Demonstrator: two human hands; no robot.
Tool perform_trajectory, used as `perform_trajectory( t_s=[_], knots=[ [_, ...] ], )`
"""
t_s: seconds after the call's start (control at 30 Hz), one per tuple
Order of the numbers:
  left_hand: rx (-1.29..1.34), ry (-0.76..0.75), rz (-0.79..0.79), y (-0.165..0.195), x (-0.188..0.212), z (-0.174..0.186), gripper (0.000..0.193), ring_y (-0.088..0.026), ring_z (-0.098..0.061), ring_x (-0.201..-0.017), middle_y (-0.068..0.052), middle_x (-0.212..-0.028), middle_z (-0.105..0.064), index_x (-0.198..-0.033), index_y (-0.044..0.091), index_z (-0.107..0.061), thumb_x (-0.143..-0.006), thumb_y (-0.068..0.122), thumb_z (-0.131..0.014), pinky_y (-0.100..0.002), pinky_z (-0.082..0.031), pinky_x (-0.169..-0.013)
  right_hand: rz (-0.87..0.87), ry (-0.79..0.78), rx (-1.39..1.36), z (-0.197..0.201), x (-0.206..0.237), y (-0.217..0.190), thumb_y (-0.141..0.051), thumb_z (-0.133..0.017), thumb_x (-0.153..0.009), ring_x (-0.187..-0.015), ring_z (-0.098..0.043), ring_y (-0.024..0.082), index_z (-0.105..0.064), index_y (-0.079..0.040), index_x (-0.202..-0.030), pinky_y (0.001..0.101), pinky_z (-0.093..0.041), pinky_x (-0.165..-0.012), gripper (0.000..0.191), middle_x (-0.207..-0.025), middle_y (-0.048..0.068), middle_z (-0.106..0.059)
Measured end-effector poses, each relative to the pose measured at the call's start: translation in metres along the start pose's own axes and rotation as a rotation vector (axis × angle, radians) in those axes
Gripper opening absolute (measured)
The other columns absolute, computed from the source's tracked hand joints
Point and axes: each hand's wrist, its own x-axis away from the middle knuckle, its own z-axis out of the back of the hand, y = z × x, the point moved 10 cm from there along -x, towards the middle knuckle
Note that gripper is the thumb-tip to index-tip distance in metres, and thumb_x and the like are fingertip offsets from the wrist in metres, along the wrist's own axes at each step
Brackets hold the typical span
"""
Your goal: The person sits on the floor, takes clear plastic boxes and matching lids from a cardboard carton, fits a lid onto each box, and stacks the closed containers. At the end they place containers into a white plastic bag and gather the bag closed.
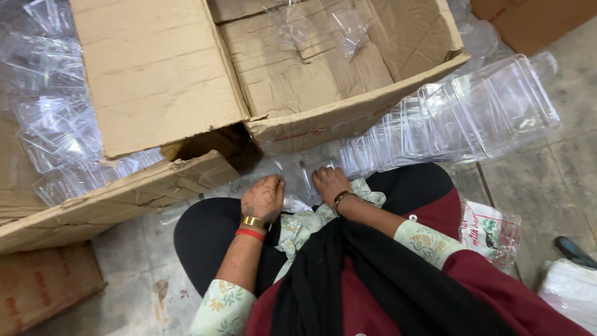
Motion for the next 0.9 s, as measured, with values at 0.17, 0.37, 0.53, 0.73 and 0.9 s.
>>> perform_trajectory(
  t_s=[0.17, 0.37, 0.53, 0.73, 0.9],
  knots=[
    [0.006, -0.044, -0.018, -0.006, 0.002, -0.01, 0.024, -0.034, -0.07, -0.097, -0.011, -0.104, -0.075, -0.105, 0.015, -0.072, -0.096, 0.032, -0.058, -0.046, -0.055, -0.083, -0.042, -0.198, -0.118, 0.009, 0.007, 0.0, -0.023, -0.063, -0.09, -0.128, -0.048, 0.032, -0.045, -0.009, -0.146, 0.0542, -0.031, -0.113, 0.06, -0.139, 0.016, -0.052],
    [0.169, -0.046, -0.049, -0.012, 0.009, -0.02, 0.023, -0.028, -0.074, -0.08, -0.009, -0.086, -0.08, -0.105, 0.013, -0.074, -0.097, 0.029, -0.06, -0.042, -0.055, -0.078, -0.092, 0.002, -0.693, 0.064, 0.035, -0.02, -0.047, -0.085, -0.077, -0.147, -0.03, 0.045, -0.01, -0.002, -0.16, 0.0561, -0.02, -0.121, 0.12, -0.161, 0.028, -0.026],
    [0.995, -0.297, 0.252, -0.007, 0.041, -0.09, 0.022, -0.013, -0.067, -0.059, -0.011, -0.088, -0.078, -0.107, 0.002, -0.067, -0.101, 0.022, -0.06, -0.028, -0.054, -0.055, 0.042, 0.139, -0.975, 0.077, 0.065, -0.026, -0.044, -0.085, -0.076, -0.152, -0.026, 0.046, -0.001, 0.002, -0.162, 0.05, -0.027, -0.123, 0.128, -0.166, 0.031, -0.021],
    [1.319, -0.571, 0.305, 0.021, 0.069, -0.124, 0.019, -0.015, -0.067, -0.057, -0.016, -0.094, -0.079, -0.11, 0.0, -0.062, -0.097, 0.014, -0.063, -0.027, -0.055, -0.056, 0.004, 0.103, -1.08, 0.076, 0.09, -0.008, -0.042, -0.092, -0.07, -0.149, -0.035, 0.042, -0.012, -0.002, -0.163, 0.0489, -0.033, -0.12, 0.129, -0.163, 0.027, -0.03],
    [1.111, -0.628, 0.22, 0.037, 0.058, -0.088, 0.022, -0.015, -0.073, -0.067, -0.012, -0.098, -0.079, -0.115, 0.003, -0.067, -0.097, 0.014, -0.061, -0.026, -0.058, -0.064, 0.001, 0.155, -1.097, 0.082, 0.095, 0.004, -0.037, -0.092, -0.066, -0.141, -0.044, 0.04, -0.02, -0.002, -0.158, 0.0469, -0.039, -0.114, 0.122, -0.156, 0.026, -0.037]
  ],
)
